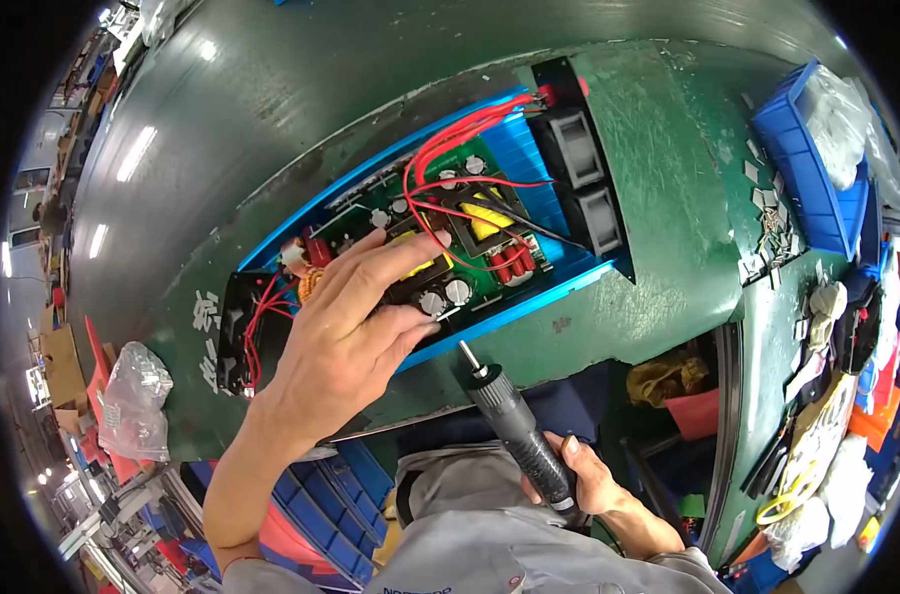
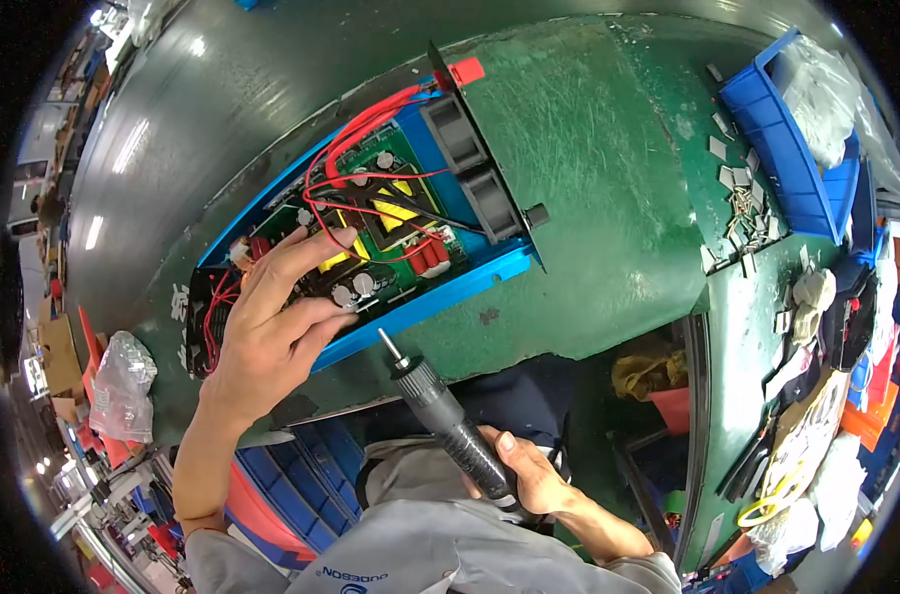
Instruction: Assemble the internal components and housing of an electronic device using an electric screwdriver on a production line.
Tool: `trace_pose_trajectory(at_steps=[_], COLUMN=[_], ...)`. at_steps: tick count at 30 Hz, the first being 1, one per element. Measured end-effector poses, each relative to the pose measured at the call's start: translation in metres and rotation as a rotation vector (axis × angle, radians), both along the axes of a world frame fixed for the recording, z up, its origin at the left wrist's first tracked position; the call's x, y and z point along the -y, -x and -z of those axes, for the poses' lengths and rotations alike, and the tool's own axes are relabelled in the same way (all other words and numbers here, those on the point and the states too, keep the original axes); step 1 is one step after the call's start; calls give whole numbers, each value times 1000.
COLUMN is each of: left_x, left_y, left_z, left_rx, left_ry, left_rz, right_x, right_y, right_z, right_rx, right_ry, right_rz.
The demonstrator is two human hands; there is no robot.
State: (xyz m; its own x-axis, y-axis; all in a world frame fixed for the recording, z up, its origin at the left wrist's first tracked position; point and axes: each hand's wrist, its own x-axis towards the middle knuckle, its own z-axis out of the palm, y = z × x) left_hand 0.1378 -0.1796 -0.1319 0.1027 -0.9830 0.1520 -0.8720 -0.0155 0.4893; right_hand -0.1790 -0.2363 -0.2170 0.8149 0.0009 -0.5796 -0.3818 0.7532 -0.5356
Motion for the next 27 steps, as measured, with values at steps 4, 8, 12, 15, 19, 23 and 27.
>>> trace_pose_trajectory(at_steps=[4, 8, 12, 15, 19, 23, 27], left_x=[0, 0, 0, -1, 2, -10, -12], left_y=[1, 0, 3, 12, 26, 21, 17], left_z=[2, -2, -14, -17, -36, -21, -26], left_rx=[-8, -44, -41, -61, -43, 47, 19], left_ry=[13, -41, -155, -181, -271, -142, -218], left_rz=[-10, 23, 49, -12, -42, 21, 98], right_x=[4, 0, 1, -1, -1, -8, -9], right_y=[0, 0, -3, -3, -3, 6, 8], right_z=[-2, -6, -10, -9, -7, -7, 6], right_rx=[-4, -31, -15, -23, -14, -11, 92], right_ry=[-131, -198, -162, -161, -97, -133, -463], right_rz=[-34, 1, -5, 6, 13, 1, 19])
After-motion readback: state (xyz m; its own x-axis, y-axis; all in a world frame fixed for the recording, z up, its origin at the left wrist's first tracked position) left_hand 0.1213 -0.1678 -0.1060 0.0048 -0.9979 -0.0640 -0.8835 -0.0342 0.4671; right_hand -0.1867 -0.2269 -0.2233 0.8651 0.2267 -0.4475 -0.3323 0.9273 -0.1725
